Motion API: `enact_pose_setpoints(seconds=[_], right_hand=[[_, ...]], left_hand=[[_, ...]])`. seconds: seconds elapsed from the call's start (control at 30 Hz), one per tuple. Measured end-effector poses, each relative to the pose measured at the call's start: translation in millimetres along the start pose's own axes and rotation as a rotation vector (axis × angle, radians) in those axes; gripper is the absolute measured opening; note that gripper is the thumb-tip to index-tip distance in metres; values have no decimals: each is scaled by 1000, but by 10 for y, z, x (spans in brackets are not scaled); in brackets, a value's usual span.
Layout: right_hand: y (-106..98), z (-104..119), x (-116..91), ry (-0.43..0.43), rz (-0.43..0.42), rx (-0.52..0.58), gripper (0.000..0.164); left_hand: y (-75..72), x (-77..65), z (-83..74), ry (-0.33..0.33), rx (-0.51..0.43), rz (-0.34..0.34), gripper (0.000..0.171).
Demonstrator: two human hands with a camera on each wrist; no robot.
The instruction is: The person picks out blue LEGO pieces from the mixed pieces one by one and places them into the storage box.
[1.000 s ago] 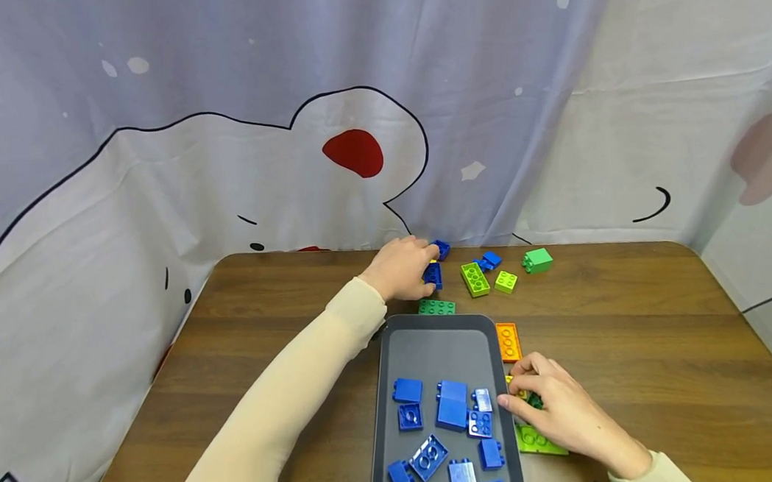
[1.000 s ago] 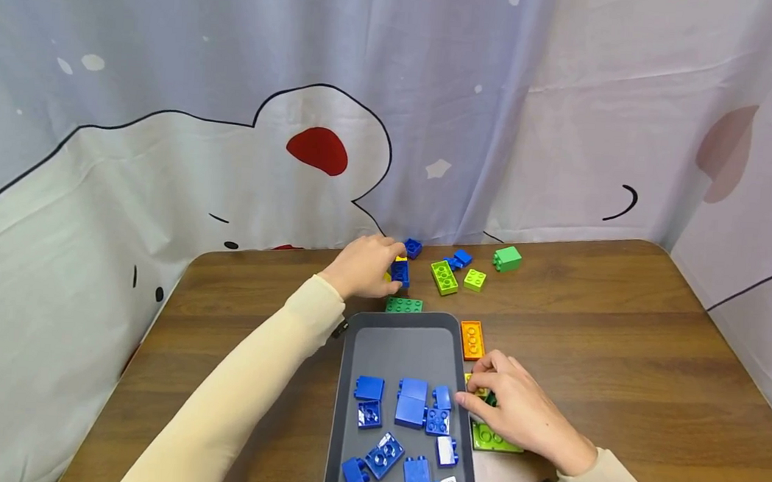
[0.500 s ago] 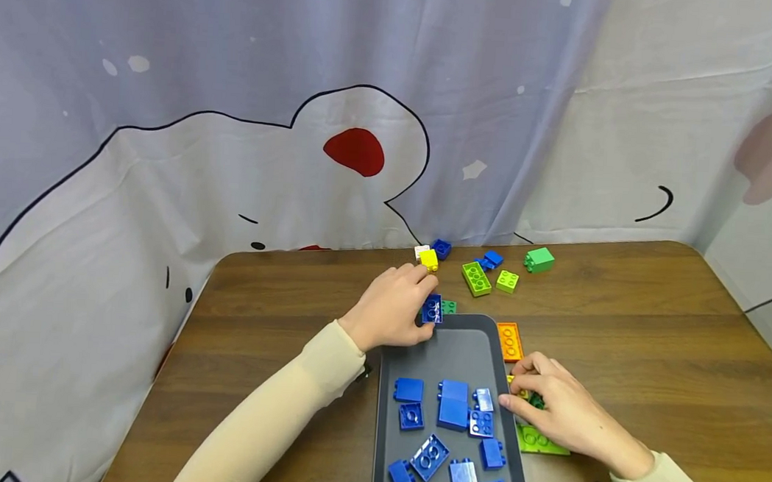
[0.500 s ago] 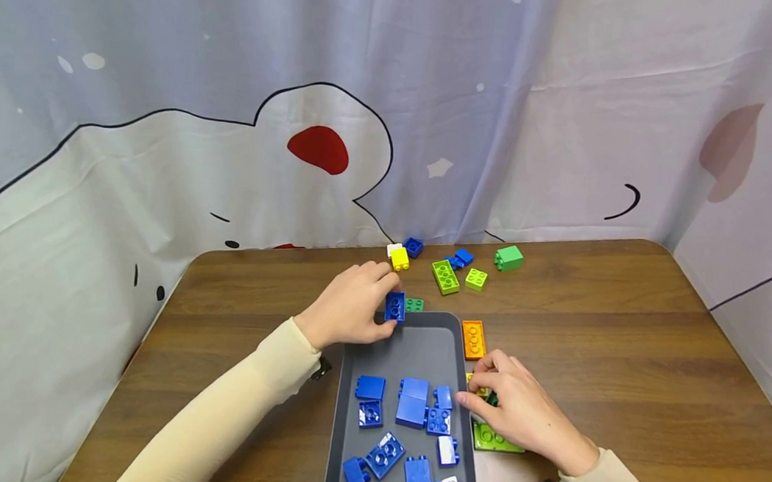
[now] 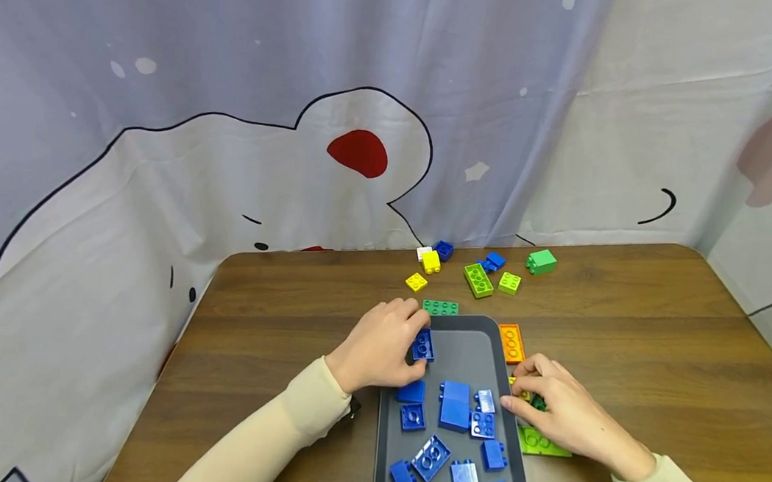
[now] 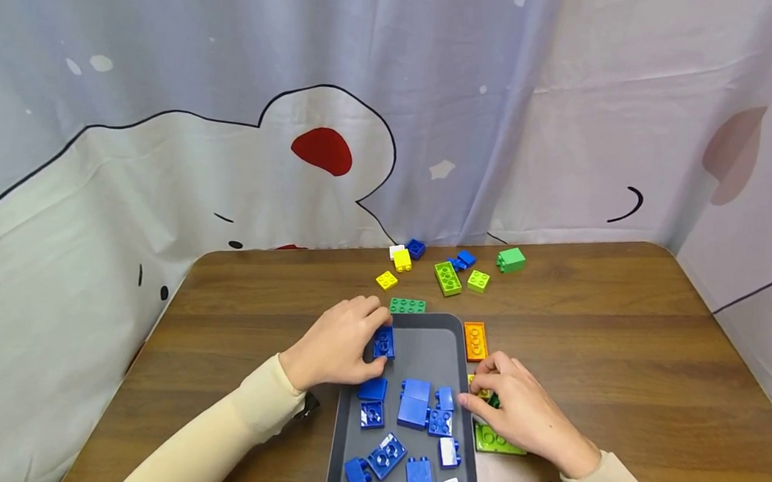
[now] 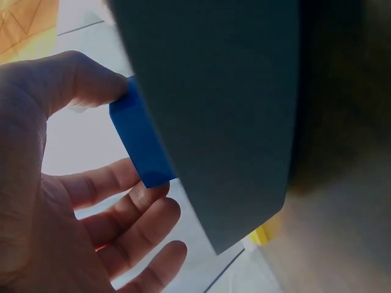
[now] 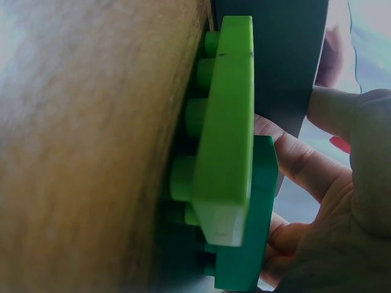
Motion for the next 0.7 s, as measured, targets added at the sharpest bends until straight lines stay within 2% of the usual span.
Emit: enact_pose_setpoints(seconds=[0.13, 0.27, 0.37, 0.5, 0.7], right_hand=[[2, -6, 0, 9, 13, 7, 17], [-4, -1, -2, 5, 8, 5, 17], [-11, 5, -1, -4, -3, -2, 17], [-13, 5, 2, -3, 3, 1, 17], [-11, 8, -2, -5, -1, 1, 17]], left_hand=[[54, -88, -49, 10, 25, -8, 48], [106, -161, -104, 21, 16, 13, 49], [121, -202, -132, 26, 16, 24, 56], [119, -218, -146, 30, -2, 29, 69], [99, -191, -133, 24, -60, 21, 79]])
Point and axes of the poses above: each hand's wrist, its own x-axis towards the middle knuckle, its own y-axis out of the palm, z = x × y, the point moved 7 cm from there along x, towards the middle knuckle, and after that the axes turned 9 degrees about -y, right-handed, at the moved point
